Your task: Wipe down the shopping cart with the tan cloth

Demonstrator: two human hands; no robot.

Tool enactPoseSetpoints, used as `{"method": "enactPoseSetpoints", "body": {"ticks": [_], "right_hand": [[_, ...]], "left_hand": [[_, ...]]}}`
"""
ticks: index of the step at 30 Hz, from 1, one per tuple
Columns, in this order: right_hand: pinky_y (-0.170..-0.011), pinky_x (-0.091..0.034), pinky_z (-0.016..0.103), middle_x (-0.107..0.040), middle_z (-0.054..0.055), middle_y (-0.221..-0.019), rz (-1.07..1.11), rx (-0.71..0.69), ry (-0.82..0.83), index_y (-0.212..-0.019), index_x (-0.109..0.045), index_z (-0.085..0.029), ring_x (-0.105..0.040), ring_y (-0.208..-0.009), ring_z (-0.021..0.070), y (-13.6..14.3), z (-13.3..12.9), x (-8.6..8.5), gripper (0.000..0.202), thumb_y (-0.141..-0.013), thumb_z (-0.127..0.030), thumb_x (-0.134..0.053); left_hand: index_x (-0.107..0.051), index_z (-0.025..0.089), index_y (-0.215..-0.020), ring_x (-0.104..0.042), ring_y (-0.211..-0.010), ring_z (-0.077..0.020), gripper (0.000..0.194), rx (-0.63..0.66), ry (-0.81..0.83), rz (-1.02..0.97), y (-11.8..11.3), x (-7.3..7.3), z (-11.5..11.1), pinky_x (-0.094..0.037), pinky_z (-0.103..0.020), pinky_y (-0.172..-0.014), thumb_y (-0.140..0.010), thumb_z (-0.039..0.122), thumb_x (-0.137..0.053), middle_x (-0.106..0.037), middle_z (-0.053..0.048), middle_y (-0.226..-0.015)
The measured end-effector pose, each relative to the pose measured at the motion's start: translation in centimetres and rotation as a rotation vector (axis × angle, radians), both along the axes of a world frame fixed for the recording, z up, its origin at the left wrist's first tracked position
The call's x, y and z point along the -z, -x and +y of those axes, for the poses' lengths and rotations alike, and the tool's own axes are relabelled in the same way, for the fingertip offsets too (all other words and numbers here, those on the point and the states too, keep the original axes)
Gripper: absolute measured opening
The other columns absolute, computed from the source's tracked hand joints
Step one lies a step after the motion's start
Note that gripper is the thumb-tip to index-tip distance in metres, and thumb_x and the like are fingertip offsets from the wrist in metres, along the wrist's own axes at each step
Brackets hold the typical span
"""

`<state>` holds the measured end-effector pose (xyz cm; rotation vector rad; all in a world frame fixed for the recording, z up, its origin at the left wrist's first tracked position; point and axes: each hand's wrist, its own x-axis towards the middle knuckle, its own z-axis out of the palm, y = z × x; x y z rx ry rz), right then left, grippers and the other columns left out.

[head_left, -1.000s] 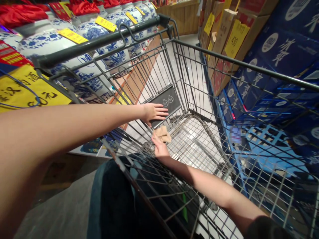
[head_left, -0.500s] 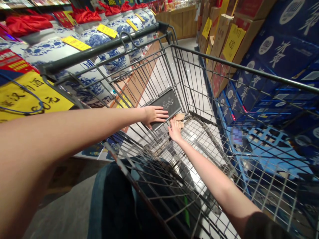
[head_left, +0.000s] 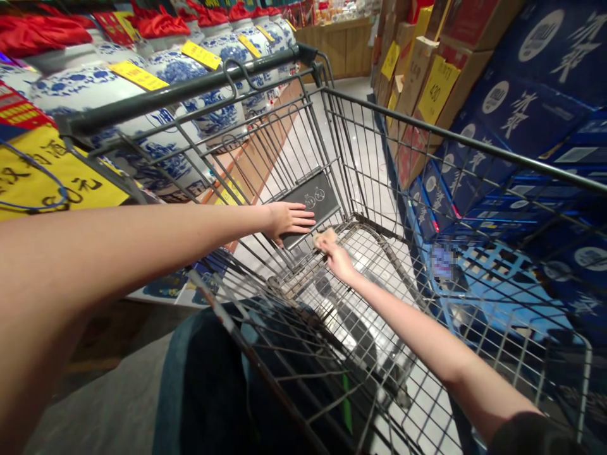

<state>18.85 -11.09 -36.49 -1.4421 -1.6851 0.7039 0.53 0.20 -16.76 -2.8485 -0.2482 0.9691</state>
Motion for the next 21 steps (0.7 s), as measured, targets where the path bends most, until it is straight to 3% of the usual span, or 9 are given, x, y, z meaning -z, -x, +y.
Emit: {"method": "enactPoseSetpoints", "body": {"ticks": [2,5,7,11,13,15,18,21], "right_hand": [[-0.119,-0.043,0.049,-0.069,0.019,-0.134,0.014,0.173,0.024,-0.14,-0.061,-0.006,-0.065,-0.126,0.0277,-1.9,2.7,-0.6,0.067,-0.078,0.0,-0.036],[-0.115,-0.044,0.053,-0.069,0.026,-0.128,0.035,0.319,0.058,-0.135,-0.06,0.001,-0.065,-0.121,0.0303,-2.6,5.2,-0.9,0.061,-0.084,-0.001,-0.027],[-0.113,-0.046,0.051,-0.072,0.024,-0.124,0.046,0.313,0.068,-0.128,-0.066,-0.001,-0.067,-0.116,0.0297,-1.2,4.4,-0.5,0.058,-0.082,-0.001,-0.03],[-0.103,-0.054,0.039,-0.08,0.011,-0.105,0.073,0.132,0.067,-0.103,-0.079,-0.015,-0.072,-0.103,0.0253,2.4,-0.6,0.8,0.047,-0.074,-0.001,-0.045],[-0.098,-0.056,0.034,-0.081,0.007,-0.099,0.09,0.074,0.068,-0.095,-0.081,-0.02,-0.073,-0.098,0.0238,2.7,-1.7,0.9,0.043,-0.072,-0.002,-0.05],[-0.1,-0.055,0.034,-0.081,0.007,-0.107,0.106,0.124,0.065,-0.105,-0.08,-0.02,-0.073,-0.103,0.0241,1.4,-0.5,0.4,0.047,-0.074,-0.004,-0.049],[-0.109,-0.049,0.042,-0.074,0.016,-0.124,0.116,0.335,0.072,-0.131,-0.068,-0.011,-0.068,-0.116,0.0268,-1.5,3.5,-0.7,0.058,-0.082,-0.007,-0.037],[-0.109,-0.048,0.046,-0.073,0.023,-0.12,0.103,0.437,0.102,-0.124,-0.068,-0.004,-0.068,-0.113,0.0311,-2.8,5.9,-1.2,0.055,-0.082,-0.007,-0.033]], "left_hand": [[-0.053,0.033,-0.149,-0.02,-0.161,-0.0268,0.083,-0.01,0.026,-0.021,-0.1,0.0,0.1,-0.009,-0.046,-0.133,-0.069,0.049,-0.069,-0.031,0.002,-0.169],[-0.057,0.034,-0.144,-0.025,-0.159,-0.0279,0.08,-0.018,0.075,-0.105,-0.1,0.3,0.5,-0.013,-0.046,-0.132,-0.066,0.048,-0.07,-0.038,0.001,-0.166],[-0.06,0.034,-0.142,-0.027,-0.158,-0.0287,0.079,-0.025,0.095,-0.139,0.1,0.4,0.7,-0.014,-0.046,-0.132,-0.065,0.049,-0.069,-0.041,0.001,-0.165],[-0.059,0.034,-0.143,-0.025,-0.159,-0.0278,0.079,-0.024,0.088,-0.117,0.4,0.6,0.9,-0.011,-0.045,-0.132,-0.066,0.052,-0.068,-0.039,0.002,-0.166],[-0.058,0.034,-0.144,-0.024,-0.16,-0.0277,0.081,-0.009,0.073,-0.114,0.4,0.7,0.9,-0.01,-0.045,-0.132,-0.066,0.053,-0.068,-0.038,0.002,-0.166],[-0.057,0.035,-0.146,-0.025,-0.159,-0.0282,0.083,0.0,0.055,-0.11,0.4,1.0,0.9,-0.009,-0.045,-0.132,-0.066,0.054,-0.068,-0.037,0.003,-0.166],[-0.057,0.037,-0.145,-0.024,-0.16,-0.0279,0.082,-0.005,0.051,-0.105,0.1,1.3,1.1,-0.009,-0.044,-0.133,-0.066,0.057,-0.067,-0.039,0.005,-0.166],[-0.059,0.04,-0.142,-0.024,-0.16,-0.0261,0.079,-0.026,0.075,-0.129,-0.2,1.9,1.4,-0.01,-0.043,-0.132,-0.065,0.057,-0.066,-0.04,0.008,-0.165]]}}
